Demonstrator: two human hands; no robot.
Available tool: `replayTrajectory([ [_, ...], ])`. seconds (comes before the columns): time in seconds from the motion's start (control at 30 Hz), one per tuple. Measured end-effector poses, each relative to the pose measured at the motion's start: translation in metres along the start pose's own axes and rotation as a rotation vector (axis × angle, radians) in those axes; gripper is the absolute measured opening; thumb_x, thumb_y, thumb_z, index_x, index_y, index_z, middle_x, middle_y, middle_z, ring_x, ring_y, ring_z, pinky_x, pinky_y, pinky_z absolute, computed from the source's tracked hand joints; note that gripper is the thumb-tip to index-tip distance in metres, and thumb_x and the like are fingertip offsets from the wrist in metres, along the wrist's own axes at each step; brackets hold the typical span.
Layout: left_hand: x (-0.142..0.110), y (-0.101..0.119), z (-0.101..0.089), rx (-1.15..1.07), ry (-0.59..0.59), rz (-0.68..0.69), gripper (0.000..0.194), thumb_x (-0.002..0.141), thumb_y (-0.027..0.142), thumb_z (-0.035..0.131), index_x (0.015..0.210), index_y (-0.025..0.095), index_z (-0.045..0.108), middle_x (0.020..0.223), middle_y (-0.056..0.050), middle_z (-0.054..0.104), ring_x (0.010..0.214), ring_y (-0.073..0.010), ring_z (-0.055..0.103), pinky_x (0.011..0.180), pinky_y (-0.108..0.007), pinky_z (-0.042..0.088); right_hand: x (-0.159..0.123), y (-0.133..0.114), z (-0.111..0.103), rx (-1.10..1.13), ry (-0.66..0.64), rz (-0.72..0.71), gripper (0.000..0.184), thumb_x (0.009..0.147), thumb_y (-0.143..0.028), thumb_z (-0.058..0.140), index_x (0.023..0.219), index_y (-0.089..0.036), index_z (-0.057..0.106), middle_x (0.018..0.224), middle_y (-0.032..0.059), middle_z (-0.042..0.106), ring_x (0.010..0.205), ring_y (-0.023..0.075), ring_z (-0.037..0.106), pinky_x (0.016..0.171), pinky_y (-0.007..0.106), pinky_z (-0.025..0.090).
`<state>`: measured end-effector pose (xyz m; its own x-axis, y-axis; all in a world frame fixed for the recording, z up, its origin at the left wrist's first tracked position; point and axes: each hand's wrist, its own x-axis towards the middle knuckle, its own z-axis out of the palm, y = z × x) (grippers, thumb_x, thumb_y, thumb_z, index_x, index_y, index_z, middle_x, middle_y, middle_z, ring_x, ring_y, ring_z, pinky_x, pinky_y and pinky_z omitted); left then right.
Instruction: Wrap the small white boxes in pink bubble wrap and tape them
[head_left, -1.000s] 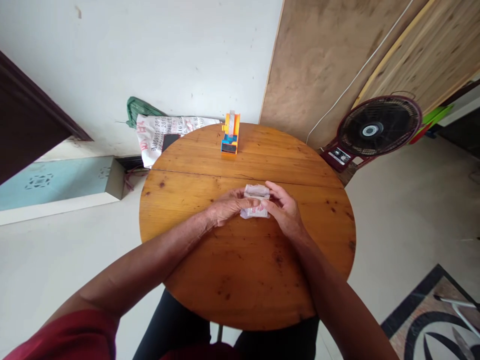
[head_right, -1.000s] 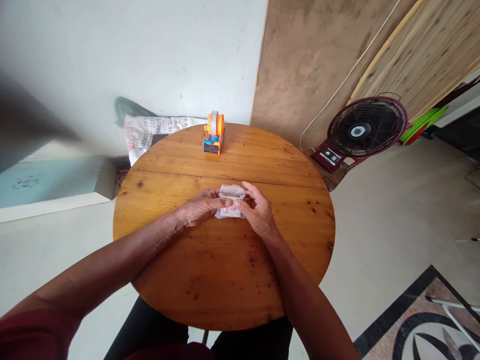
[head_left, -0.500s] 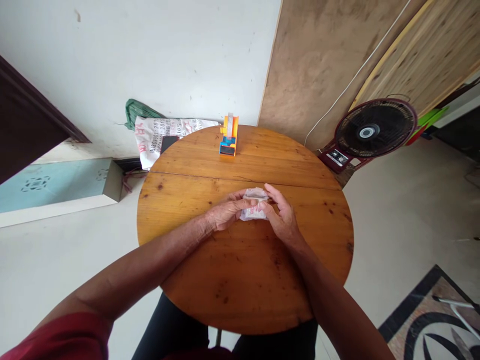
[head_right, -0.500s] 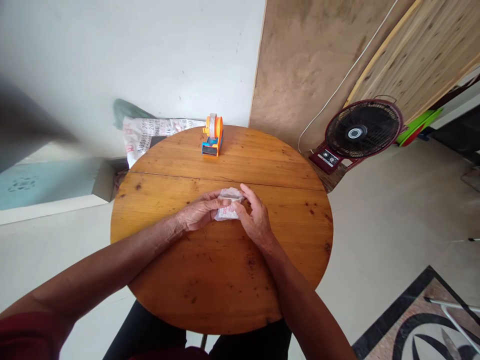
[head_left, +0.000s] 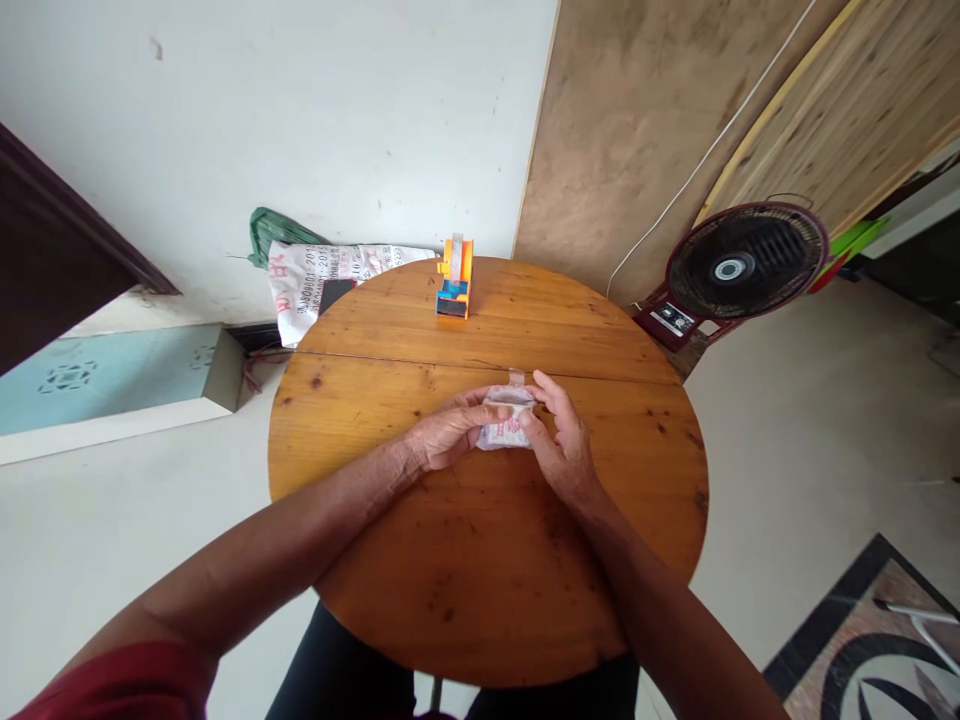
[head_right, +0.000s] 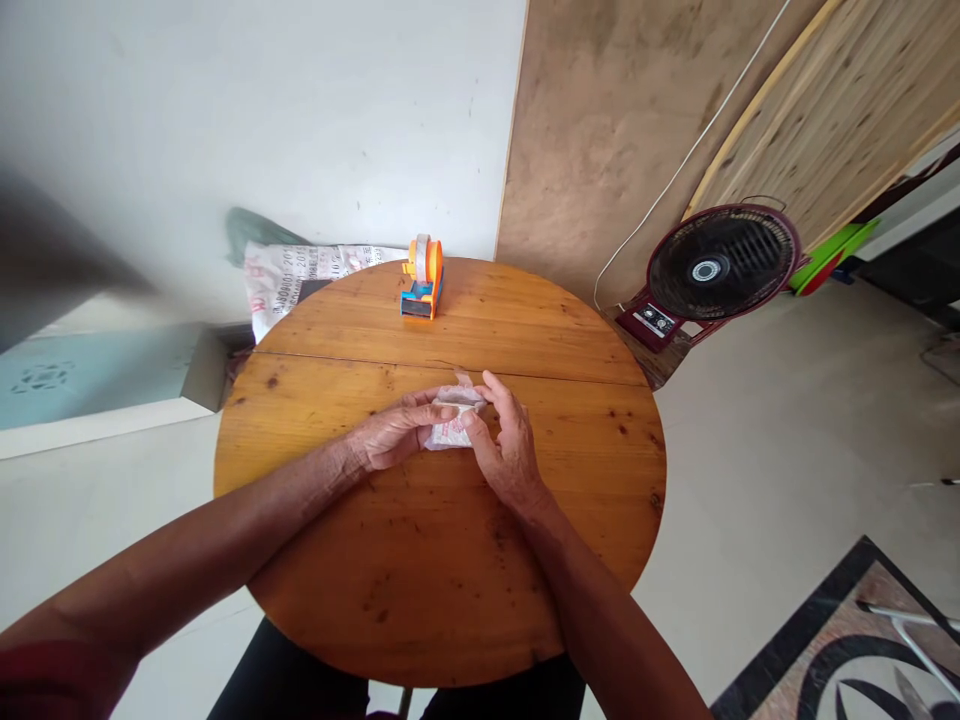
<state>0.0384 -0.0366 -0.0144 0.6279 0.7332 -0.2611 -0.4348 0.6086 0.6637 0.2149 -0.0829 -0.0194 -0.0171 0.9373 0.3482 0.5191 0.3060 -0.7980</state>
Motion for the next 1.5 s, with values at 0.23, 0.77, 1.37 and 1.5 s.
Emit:
replayTrajectory([
  [0.23,0.0,0.0,0.001,-0.003,-0.021,0.003,0.048,0.063,0.021,0.092,0.108,0.014,0.076,0.096,-0.007,0.078,0.079,-0.0157,0.069,0.08,-0.028,0.052,-0.002,-0.003,0.0,-0.035,-0.008,-0.091,0.051,0.098,-0.035,0.051,0.147,-0.025,0.044,0.139,0.0128,0.064,0.128,0.0297,0.059,0.111,0.058,0.043],
  [0.77,-0.001,-0.004,0.001,0.026,-0.022,-0.019,0.052,0.061,0.021,0.093,0.109,0.015,0.075,0.103,-0.008,0.077,0.084,-0.0168,0.071,0.082,-0.03,0.053,0.008,-0.014,-0.023,-0.061,0.025,-0.198,0.041,0.084,-0.022,0.067,0.124,-0.027,0.061,0.14,0.0098,0.062,0.132,0.0272,0.057,0.113,0.051,0.043],
  [1.37,-0.004,-0.006,0.004,0.238,-0.058,0.004,0.058,0.061,0.03,0.095,0.112,0.016,0.071,0.095,-0.003,0.073,0.084,-0.0148,0.067,0.082,-0.029,0.051,0.007,-0.019,-0.025,-0.234,0.122,-0.366,0.011,0.095,-0.02,0.059,0.088,-0.025,0.067,0.111,0.0036,0.074,0.102,0.0216,0.069,0.093,0.042,0.048],
  [1.5,-0.003,-0.005,0.004,0.235,-0.016,0.056,0.052,0.06,0.034,0.095,0.104,0.017,0.074,0.092,-0.002,0.072,0.082,-0.0142,0.065,0.08,-0.028,0.049,0.005,-0.023,-0.021,-0.248,0.08,-0.359,0.014,0.096,-0.022,0.057,0.086,-0.027,0.067,0.1,0.0019,0.075,0.094,0.0214,0.07,0.088,0.043,0.048],
])
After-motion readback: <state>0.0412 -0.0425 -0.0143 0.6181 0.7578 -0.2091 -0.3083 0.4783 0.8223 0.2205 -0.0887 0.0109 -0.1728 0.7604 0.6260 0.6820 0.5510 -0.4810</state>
